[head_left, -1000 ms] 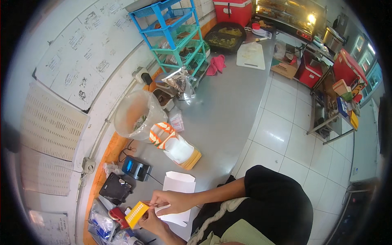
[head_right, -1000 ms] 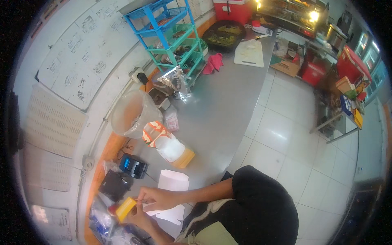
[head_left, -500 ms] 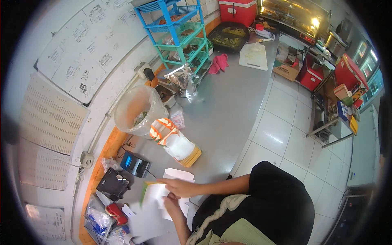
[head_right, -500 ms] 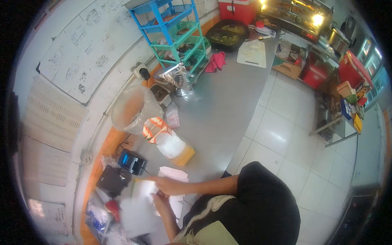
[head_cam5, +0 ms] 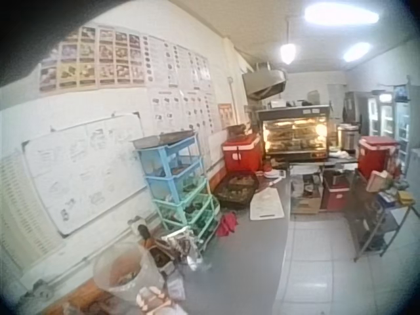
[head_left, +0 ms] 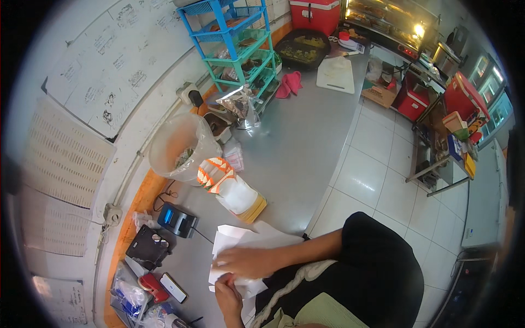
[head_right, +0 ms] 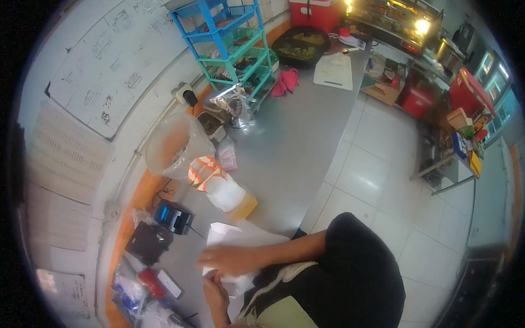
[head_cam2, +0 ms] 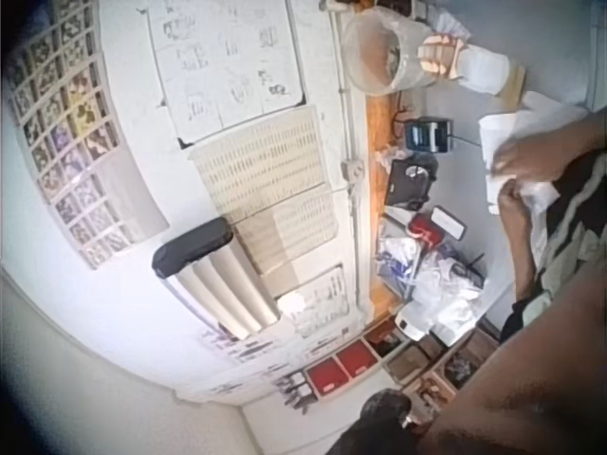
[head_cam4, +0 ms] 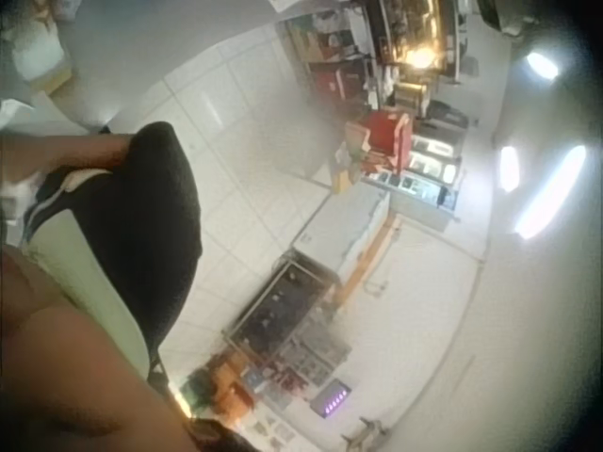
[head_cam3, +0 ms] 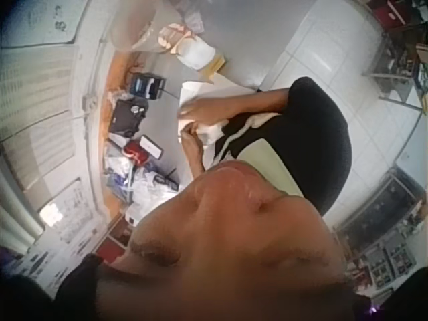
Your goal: The person repeatedly folds flat white cardboard pieces into small rectangular boxes and secures them with colorful adhesive strips. The person handles the boxes one at a time, folds the sides, applies the strips, and stacks the finished boxes on the counter.
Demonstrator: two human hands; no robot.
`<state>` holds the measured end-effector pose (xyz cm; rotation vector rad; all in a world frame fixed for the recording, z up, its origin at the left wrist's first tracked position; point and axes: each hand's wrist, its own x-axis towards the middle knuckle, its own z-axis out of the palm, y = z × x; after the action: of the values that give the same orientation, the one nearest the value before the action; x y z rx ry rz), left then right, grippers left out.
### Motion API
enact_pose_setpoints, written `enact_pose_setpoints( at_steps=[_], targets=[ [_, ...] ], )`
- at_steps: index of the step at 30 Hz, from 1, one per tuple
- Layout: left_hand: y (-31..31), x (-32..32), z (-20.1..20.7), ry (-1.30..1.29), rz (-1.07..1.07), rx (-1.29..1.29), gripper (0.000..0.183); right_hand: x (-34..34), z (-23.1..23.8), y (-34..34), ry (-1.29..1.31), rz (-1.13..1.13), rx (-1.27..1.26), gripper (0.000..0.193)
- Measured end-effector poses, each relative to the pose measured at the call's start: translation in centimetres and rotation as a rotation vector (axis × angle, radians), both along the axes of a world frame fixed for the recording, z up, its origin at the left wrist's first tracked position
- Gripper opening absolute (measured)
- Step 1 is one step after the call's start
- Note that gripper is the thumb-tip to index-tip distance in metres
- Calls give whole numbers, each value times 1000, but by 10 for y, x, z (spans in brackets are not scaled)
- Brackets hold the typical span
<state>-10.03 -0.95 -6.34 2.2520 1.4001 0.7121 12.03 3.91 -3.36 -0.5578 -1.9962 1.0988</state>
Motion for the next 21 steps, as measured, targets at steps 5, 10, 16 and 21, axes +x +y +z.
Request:
enact_pose_setpoints(
  at_steps=[5,10,16,21],
  targets=[
    [-1,-6,11,-365,84,-470,18,14,-19,28,-695,63,167,39],
    [27,-41,19,-523,29,-839,12,26,-2,34,-506,103,321,17],
    [42,6,20,-577,268,-636,13,-14,-33,15,-489,-151,303,15],
    [38,10,21,-463,294,-526,20,-7,-29,23,-313,-160,377,14]
  ],
)
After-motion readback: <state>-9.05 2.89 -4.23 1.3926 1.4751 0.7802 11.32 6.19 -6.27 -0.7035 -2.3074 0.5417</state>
